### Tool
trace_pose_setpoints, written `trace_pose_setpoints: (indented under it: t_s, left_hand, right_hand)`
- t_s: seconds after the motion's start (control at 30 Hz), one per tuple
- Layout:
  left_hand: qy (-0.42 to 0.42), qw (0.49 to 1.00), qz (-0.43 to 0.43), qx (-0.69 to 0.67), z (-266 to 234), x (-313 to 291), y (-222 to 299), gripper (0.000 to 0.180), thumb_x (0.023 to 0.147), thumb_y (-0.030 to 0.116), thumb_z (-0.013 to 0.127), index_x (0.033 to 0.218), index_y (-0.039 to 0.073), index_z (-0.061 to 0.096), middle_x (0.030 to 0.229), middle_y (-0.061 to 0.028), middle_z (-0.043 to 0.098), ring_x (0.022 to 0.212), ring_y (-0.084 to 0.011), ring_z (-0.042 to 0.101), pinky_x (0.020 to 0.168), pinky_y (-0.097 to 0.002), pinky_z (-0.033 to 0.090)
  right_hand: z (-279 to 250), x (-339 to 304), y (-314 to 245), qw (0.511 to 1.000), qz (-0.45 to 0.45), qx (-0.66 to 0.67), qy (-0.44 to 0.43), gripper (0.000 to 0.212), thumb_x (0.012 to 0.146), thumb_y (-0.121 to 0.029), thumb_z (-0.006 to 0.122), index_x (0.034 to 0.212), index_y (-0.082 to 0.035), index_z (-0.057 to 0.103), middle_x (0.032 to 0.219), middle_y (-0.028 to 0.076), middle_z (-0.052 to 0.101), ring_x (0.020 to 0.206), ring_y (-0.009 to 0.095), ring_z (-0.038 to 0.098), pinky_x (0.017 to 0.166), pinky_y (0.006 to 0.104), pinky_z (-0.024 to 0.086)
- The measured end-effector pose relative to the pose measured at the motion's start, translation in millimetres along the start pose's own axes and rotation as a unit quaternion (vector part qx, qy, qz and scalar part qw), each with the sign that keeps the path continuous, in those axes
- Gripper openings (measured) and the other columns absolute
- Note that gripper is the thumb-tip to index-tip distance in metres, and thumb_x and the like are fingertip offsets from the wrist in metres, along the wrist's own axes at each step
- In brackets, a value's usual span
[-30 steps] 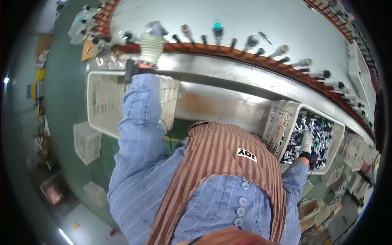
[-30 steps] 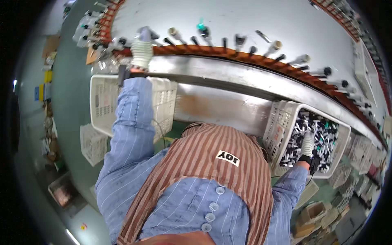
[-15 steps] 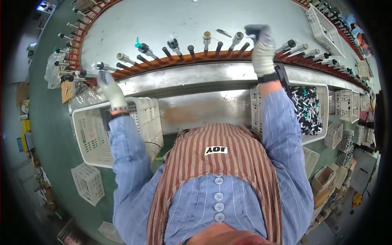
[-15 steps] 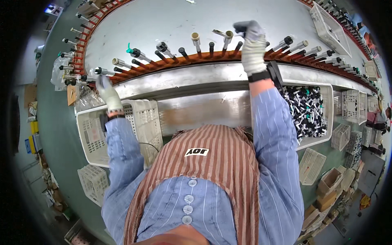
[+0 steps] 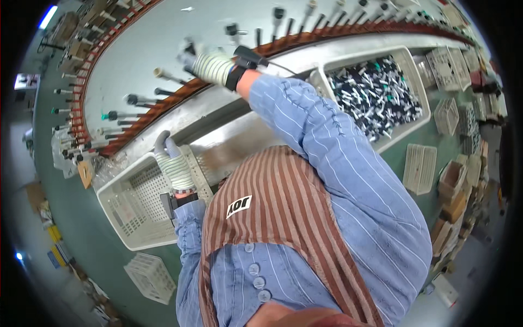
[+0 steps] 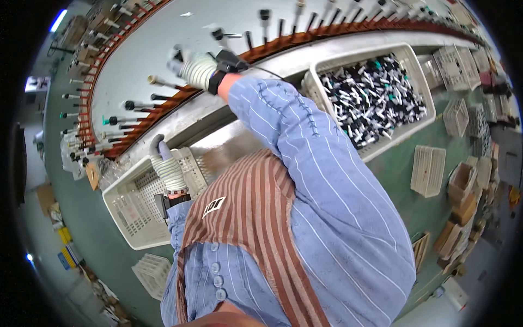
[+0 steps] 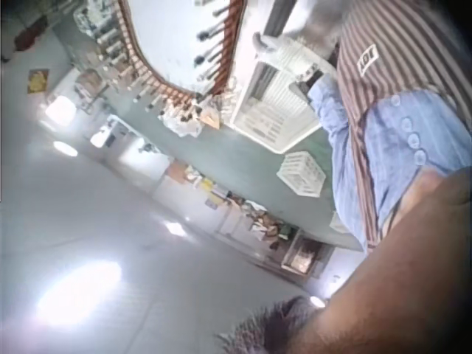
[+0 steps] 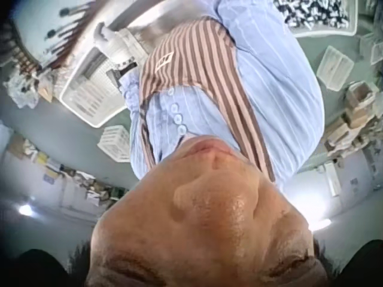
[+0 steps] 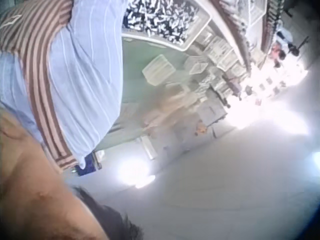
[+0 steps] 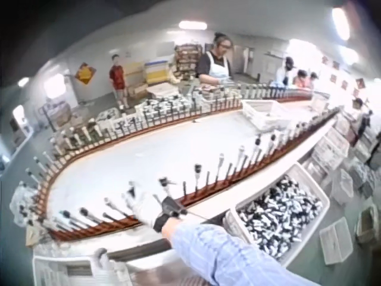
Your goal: Manually placing small plastic components onto a rotating assembly line conveyor.
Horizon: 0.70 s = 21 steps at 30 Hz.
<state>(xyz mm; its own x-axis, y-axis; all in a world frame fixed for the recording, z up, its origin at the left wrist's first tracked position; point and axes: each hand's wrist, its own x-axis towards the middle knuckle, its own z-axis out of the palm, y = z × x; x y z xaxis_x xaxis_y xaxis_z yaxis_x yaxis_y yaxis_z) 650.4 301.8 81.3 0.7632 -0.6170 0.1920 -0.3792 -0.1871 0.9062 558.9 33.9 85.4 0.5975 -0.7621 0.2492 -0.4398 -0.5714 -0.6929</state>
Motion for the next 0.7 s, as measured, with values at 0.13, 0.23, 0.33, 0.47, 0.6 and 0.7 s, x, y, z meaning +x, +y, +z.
trace_pose_setpoints:
  t_s: [0.13, 0.23, 0.33, 0.47, 0.6, 0.7]
  left_hand:
    - [-0.131, 0.99, 0.042, 0.023, 34.5, -15.1, 8.8, 0.026, 0.099, 0.015, 0.052, 0.116, -0.001, 0.063, 0.109, -0.0112, 0.067, 0.099, -0.0197, 0.061, 0.093, -0.0314, 0.047]
    - [-0.268, 0.963, 0.022, 0.004, 69.2, -30.5, 31.7, 0.026, 0.099, 0.014, 0.051, 0.115, -0.001, 0.065, 0.106, -0.0114, 0.068, 0.098, -0.0188, 0.062, 0.092, -0.0313, 0.048]
    - [-0.332, 0.942, -0.023, -0.035, 123.4, -43.3, 62.4, 0.025, 0.097, 0.014, 0.053, 0.113, 0.001, 0.067, 0.1, -0.0111, 0.069, 0.091, -0.018, 0.063, 0.086, -0.0304, 0.049]
    - [-0.488, 0.868, 0.087, -0.028, 231.7, -78.1, 141.8, 0.025, 0.094, 0.013, 0.055, 0.114, 0.004, 0.068, 0.101, -0.0128, 0.069, 0.089, -0.0199, 0.065, 0.085, -0.0307, 0.05]
    - [-0.63, 0.697, 0.344, 0.013, 341.7, -122.1, 155.6, 0.03, 0.09, 0.009, 0.058, 0.118, 0.007, 0.067, 0.112, -0.014, 0.069, 0.105, -0.0286, 0.065, 0.094, -0.0364, 0.049]
    - [-0.693, 0.604, 0.39, 0.059, 416.4, -176.1, 120.9, 0.031, 0.086, 0.016, 0.061, 0.115, 0.008, 0.068, 0.109, -0.0152, 0.07, 0.099, -0.0307, 0.067, 0.089, -0.0375, 0.053]
  right_hand:
    - [-57.7, -116.5, -0.9, 0.978, -0.025, 0.118, -0.167, 0.04, 0.091, -0.039, 0.057, 0.113, -0.007, 0.065, 0.105, 0.021, 0.068, 0.091, 0.04, 0.068, 0.085, 0.0471, 0.052]
    - [-135.6, -193.6, 77.1, 0.948, -0.238, -0.195, 0.084, 0.022, 0.092, -0.013, 0.051, 0.113, -0.011, 0.06, 0.089, 0.014, 0.064, 0.084, 0.032, 0.066, 0.072, 0.0413, 0.056]
    - [-243.4, -251.6, 153.0, 0.973, 0.197, -0.107, 0.05, 0.019, 0.087, -0.008, 0.052, 0.1, -0.006, 0.065, 0.102, 0.019, 0.065, 0.092, 0.037, 0.064, 0.08, 0.0446, 0.054]
    - [-312.3, -348.6, 254.4, 0.865, 0.439, -0.211, -0.121, 0.026, 0.083, -0.011, 0.06, 0.107, -0.007, 0.069, 0.103, 0.021, 0.07, 0.096, 0.037, 0.067, 0.088, 0.0463, 0.052]
    - [-272.4, -363.7, 273.1, 0.909, 0.133, -0.344, -0.192, 0.022, 0.082, -0.01, 0.059, 0.1, -0.009, 0.072, 0.096, 0.013, 0.071, 0.095, 0.038, 0.066, 0.082, 0.047, 0.053]
    - [-252.1, -378.9, 283.8, 0.857, 0.109, -0.452, -0.222, 0.021, 0.08, -0.016, 0.06, 0.097, -0.01, 0.071, 0.094, 0.011, 0.069, 0.099, 0.03, 0.063, 0.079, 0.0429, 0.05]
